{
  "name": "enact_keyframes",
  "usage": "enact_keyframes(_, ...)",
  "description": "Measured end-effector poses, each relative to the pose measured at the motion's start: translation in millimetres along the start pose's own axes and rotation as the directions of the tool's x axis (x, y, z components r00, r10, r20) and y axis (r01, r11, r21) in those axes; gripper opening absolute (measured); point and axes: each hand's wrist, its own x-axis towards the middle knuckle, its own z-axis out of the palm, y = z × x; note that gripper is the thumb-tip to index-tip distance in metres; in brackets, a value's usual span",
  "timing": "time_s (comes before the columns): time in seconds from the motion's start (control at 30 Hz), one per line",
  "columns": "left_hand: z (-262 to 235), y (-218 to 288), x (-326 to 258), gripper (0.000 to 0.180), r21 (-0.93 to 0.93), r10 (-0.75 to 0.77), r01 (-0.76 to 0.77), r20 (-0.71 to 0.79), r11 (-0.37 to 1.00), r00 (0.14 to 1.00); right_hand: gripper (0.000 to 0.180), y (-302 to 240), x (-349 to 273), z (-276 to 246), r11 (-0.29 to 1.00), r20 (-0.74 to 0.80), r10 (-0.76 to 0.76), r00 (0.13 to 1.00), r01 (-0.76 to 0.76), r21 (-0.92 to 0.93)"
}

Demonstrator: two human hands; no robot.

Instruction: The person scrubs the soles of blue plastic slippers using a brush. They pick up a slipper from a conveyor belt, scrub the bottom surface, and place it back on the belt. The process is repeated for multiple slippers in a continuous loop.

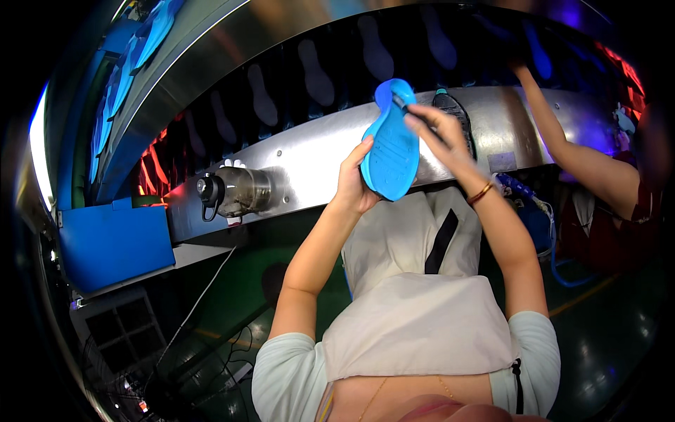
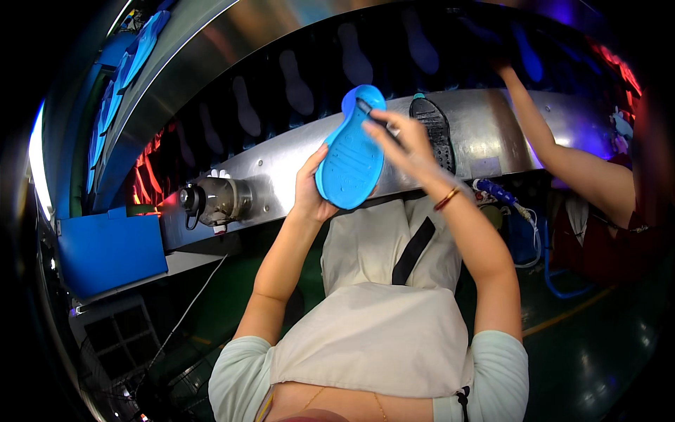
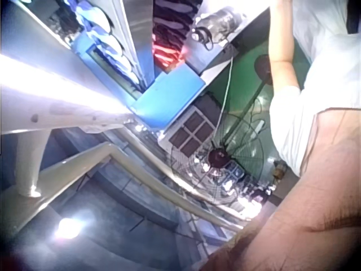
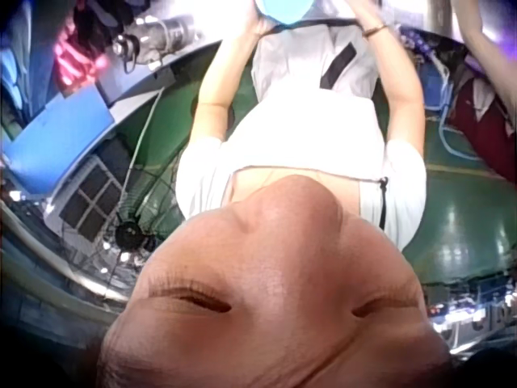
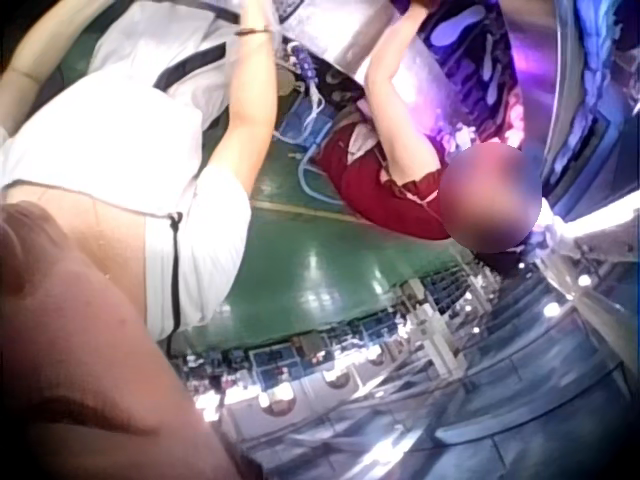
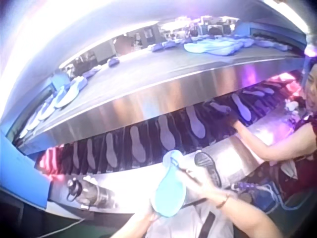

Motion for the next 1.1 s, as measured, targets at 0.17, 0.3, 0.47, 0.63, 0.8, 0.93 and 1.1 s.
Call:
enact_keyframes(0.17, -10.7, 4.4, -1.3, 0.05, -0.023, -0.018, 0.019, 0.041, 1.0, 0.999, 0.031, -29.5, -24.9, 7.8, 0.985, 0.004, -0.08, 0.997, 0.08, -0.151)
enact_keyframes(0.3, -26.6, 32.7, -10.2, 0.052, 0.185, 0.073, -0.081, 0.049, 0.979, 0.996, 0.026, -53.6, -34.6, -26.4, 0.981, 0.449, 0.057, 0.892, -0.133, 0.138)
enact_keyframes(0.47, 39.4, 113.4, -44.9, 0.049, 0.304, 0.497, -0.519, 0.152, 0.799, 0.854, 0.041, -43.7, -42.9, -81.6, 0.682, 0.162, 0.125, 0.979, -0.203, 0.702)
enact_keyframes(0.63, 86.9, 226.3, 5.5, 0.062, -0.27, 0.453, -0.37, 0.636, 0.889, 0.625, 0.038, -26.5, -51.0, -83.6, 0.619, 0.004, 0.339, 0.941, -0.226, 0.752)
enact_keyframes(0.8, 114.5, 235.6, 79.8, 0.082, -0.39, 0.726, -0.66, 0.031, 0.642, 0.687, 0.038, -15.6, -53.2, -91.9, 0.61, -0.084, 0.425, 0.901, -0.217, 0.762)
enact_keyframes(0.93, 166.8, 192.5, 104.5, 0.068, 0.436, 0.832, -0.871, 0.377, 0.227, 0.406, 0.038, -4.0, -60.2, -96.9, 0.62, -0.174, 0.519, 0.837, -0.229, 0.751)
enact_keyframes(1.1, 259.8, 133.9, 211.8, 0.076, 0.6, 0.527, -0.621, 0.784, -0.505, 0.328, 0.036, 4.7, -68.7, -105.8, 0.574, -0.227, 0.537, 0.812, -0.155, 0.804)
